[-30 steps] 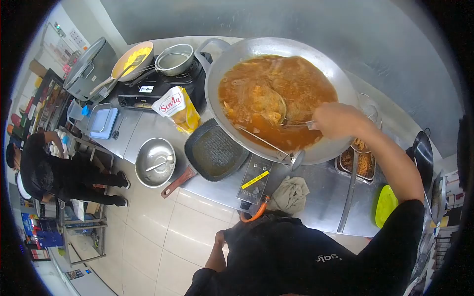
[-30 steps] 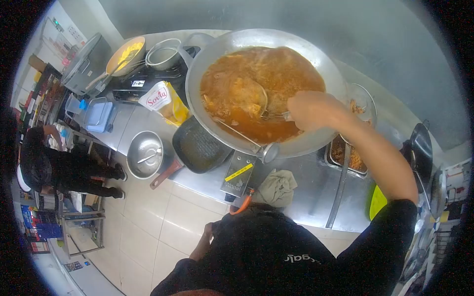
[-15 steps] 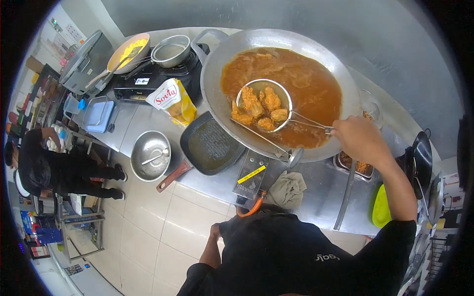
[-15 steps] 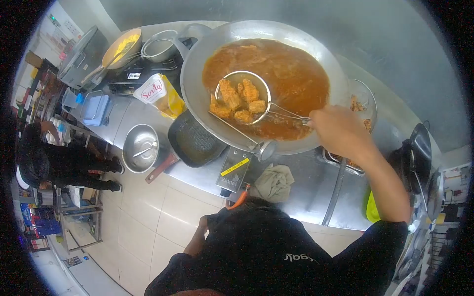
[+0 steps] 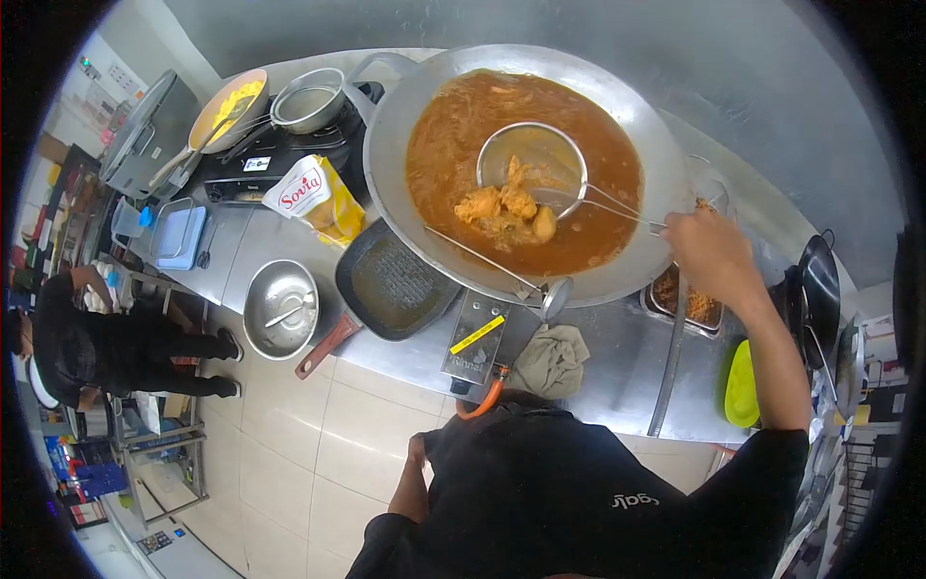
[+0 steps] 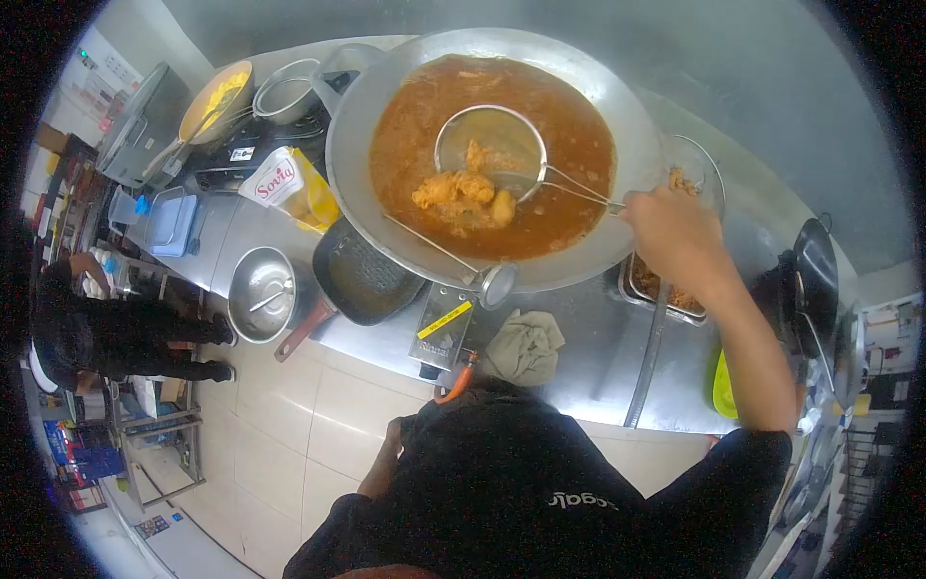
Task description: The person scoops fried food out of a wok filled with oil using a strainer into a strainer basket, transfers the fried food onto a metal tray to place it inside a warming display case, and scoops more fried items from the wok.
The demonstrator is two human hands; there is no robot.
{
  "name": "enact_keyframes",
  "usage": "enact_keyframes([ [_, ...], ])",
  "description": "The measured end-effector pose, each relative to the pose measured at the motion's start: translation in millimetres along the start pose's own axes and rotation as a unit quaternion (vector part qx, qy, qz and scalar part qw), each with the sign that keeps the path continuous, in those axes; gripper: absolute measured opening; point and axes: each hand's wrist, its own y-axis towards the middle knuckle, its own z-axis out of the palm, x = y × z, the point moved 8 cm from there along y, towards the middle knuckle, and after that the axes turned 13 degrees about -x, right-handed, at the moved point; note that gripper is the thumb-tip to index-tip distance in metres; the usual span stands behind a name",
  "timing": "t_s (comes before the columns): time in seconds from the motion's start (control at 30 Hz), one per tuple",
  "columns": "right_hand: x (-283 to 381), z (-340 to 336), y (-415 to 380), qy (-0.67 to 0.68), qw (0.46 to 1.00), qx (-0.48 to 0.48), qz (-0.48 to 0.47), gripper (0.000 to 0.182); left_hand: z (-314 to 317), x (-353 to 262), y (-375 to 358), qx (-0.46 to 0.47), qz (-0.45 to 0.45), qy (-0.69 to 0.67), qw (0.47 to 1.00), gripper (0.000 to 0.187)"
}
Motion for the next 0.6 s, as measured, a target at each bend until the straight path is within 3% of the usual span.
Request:
enact_keyframes([
  [0.07, -9.6, -0.7, -0.5, 0.019, 1.0, 0.006, 0.02, 0.02, -2.5, 17.3, 17.4, 0.001, 0.023, 0.045, 0.999, 0.023],
  [0.17, -28.0, 5.2, 0.5, 0.062, 0.998, 0.006, 0.017, 0.021, -7.7, 34.1, 29.5, -0.007, -0.011, 0.012, 1.0, 0.023],
  [0.27, -41.8, 5.3, -0.6, 0.082, 0.996, -0.012, 0.018, 0.022, -3.9, 6.0, 21.3, 0.035, 0.133, 0.099, 0.986, 0.023],
  [0.33, -55.6, 6.8, -2.6, 0.113, 0.993, -0.016, 0.027, 0.023, -4.7, 21.2, 26.3, 0.026, 0.019, -0.047, 0.998, 0.024],
  [0.4, -81.9, 11.8, -4.1, 0.17, 0.984, -0.01, 0.043, 0.024, 0.3, 38.4, 28.6, 0.02, -0.101, -0.183, 0.978, 0.026],
  [0.47, -112.1, 9.0, -8.3, 0.186, 0.979, -0.029, 0.074, 0.025, -0.4, 31.9, 29.3, 0.016, -0.112, -0.174, 0.978, 0.026],
  [0.6, -187.9, 2.6, -29.1, 0.139, 0.977, -0.059, 0.149, 0.031, 1.1, 6.0, 26.9, 0.034, -0.016, 0.035, 0.999, 0.025],
])
